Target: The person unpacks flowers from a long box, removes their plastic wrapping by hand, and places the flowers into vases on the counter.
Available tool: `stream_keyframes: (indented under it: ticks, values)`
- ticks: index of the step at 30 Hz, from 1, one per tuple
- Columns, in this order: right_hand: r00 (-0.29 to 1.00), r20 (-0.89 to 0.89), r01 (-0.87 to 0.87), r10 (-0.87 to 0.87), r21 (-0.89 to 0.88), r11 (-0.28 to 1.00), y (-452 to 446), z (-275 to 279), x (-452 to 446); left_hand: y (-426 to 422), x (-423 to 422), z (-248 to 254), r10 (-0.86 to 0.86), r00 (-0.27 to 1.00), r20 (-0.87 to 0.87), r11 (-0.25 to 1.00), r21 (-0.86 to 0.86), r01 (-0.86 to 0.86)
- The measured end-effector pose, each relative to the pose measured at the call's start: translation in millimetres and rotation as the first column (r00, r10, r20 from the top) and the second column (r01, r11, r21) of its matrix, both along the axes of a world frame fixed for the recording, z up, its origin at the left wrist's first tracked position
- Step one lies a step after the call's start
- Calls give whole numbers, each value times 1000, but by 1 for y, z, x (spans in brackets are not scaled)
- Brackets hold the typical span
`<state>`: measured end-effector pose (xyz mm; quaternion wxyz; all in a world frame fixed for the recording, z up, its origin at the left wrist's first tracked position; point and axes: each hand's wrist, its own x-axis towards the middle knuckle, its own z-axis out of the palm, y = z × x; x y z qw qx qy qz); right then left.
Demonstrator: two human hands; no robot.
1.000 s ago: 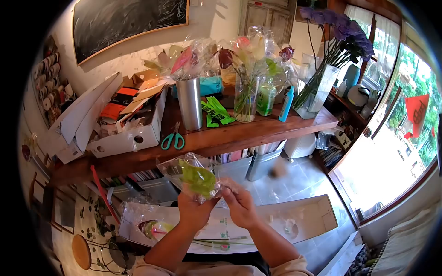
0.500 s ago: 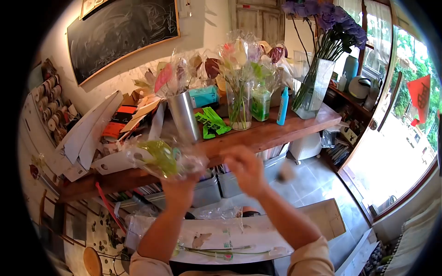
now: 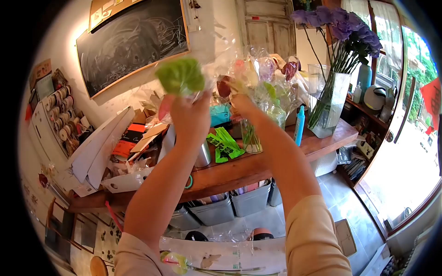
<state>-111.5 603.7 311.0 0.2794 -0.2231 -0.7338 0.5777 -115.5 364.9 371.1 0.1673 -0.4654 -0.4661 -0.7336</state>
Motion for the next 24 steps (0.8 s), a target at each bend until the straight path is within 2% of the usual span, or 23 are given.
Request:
stream_keyframes:
  ticks: [3, 6, 9, 10, 13, 16, 19, 22, 23, 24]
  values:
    - [995, -92, 29, -36, -76, 997, 9, -1, 10, 30, 2, 20, 109, 993, -44, 984, -137, -114]
    - [988, -153, -30, 11, -125, 992, 7, 9, 33, 81, -18, 27, 180, 977, -115, 974, -115, -193]
    - [989, -146, -2, -13, -103, 995, 4, 11, 41, 119, -29, 28, 82, 996, 40, 956, -287, -67]
    - [988, -151, -50, 33, -114, 992, 9, 10, 44, 121, -23, 27, 220, 974, -52, 926, -302, -225]
    - [984, -173, -56, 38, -101, 993, 19, 5, 37, 155, -50, 10, 198, 980, 20, 889, -425, -171]
    - [976, -216, 2, -29, -121, 993, 1, 13, 44, 185, -71, -24, 185, 979, 91, 925, -352, -142]
    - [978, -190, 55, -89, -175, 983, -7, 18, 47, 197, -83, -52, -34, 955, 295, 937, -323, 133]
    - [975, -216, 10, -54, -196, 981, -7, 19, 53, 193, -81, -50, -200, 902, 383, 974, -25, 226]
    - [973, -225, 7, -54, -206, 979, -6, 18, 53, 188, -76, -46, -245, 881, 404, 969, 81, 232]
    - [973, -228, -1, -48, -213, 977, -3, 14, 52, 178, -68, -40, -339, 848, 407, 941, 140, 309]
